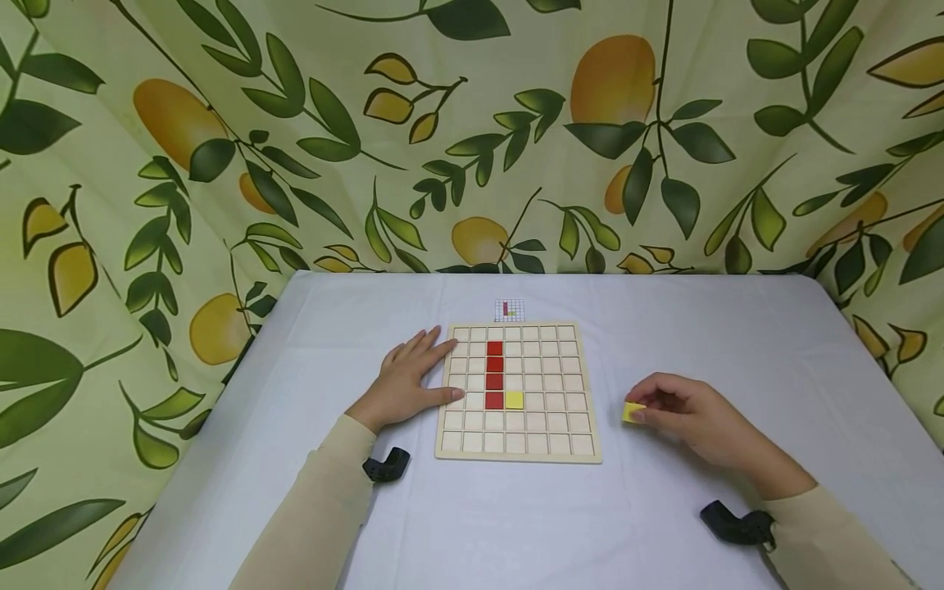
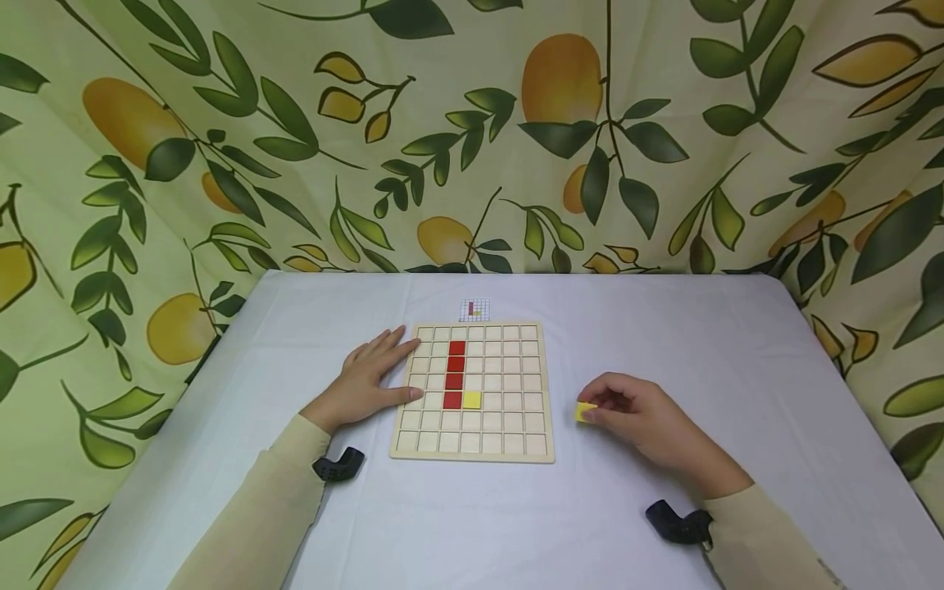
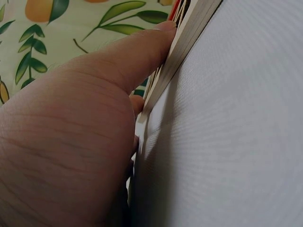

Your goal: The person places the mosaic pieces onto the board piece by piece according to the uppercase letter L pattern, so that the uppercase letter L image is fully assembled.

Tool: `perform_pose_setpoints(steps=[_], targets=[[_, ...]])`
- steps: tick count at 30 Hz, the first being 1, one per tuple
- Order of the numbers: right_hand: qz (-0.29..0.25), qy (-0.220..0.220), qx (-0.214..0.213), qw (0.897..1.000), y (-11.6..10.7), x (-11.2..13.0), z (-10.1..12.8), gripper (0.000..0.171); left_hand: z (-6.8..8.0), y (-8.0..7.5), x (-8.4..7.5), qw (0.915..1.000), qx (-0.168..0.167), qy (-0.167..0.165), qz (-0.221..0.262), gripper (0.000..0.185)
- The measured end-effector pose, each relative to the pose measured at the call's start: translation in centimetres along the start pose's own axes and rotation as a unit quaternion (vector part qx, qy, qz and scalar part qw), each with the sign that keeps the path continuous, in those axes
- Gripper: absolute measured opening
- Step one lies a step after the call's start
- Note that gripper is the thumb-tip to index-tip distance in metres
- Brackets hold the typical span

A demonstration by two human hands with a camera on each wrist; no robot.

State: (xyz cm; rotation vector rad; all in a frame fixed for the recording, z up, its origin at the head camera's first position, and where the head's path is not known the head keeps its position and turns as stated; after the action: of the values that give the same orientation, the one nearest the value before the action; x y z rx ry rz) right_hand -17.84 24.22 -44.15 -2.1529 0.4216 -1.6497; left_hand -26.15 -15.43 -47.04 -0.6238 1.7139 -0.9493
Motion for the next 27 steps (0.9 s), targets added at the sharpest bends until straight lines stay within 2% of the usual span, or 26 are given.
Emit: perform_pose_setpoints(steps=[14,21,27], targets=[[-0.03,-0.015,0.01,0.999,2.5,2.0,-0.8,0.014,0.0,-0.1,0.0,1.0,0.0,-0.005,-0.006,0.095],[-0.044,0.004,0.011,0.999,4.6,2.9,-1.8,0.01,0.1,-0.4,-0.4,1.0,-0.002,0.001,-0.002,0.095],[-0.023,0.014,0.027,0.999,6.5,3.4,-2.9,0.011,0.1,-0.4,-0.5,1.0,0.0,0.001,-0.002,0.094]])
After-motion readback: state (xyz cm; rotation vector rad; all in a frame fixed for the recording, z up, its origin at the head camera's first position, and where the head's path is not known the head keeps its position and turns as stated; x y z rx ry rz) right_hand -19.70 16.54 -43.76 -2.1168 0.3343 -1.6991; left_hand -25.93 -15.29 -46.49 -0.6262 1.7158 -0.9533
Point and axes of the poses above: each hand's wrist, its own z-axis away from the middle knuckle, its own y-axis out of the palm, x = y × z, the point moved 7 cm from there along -z, towards the middle knuckle, and after that the axes turned 14 degrees about -x, right-handed, at the moved point
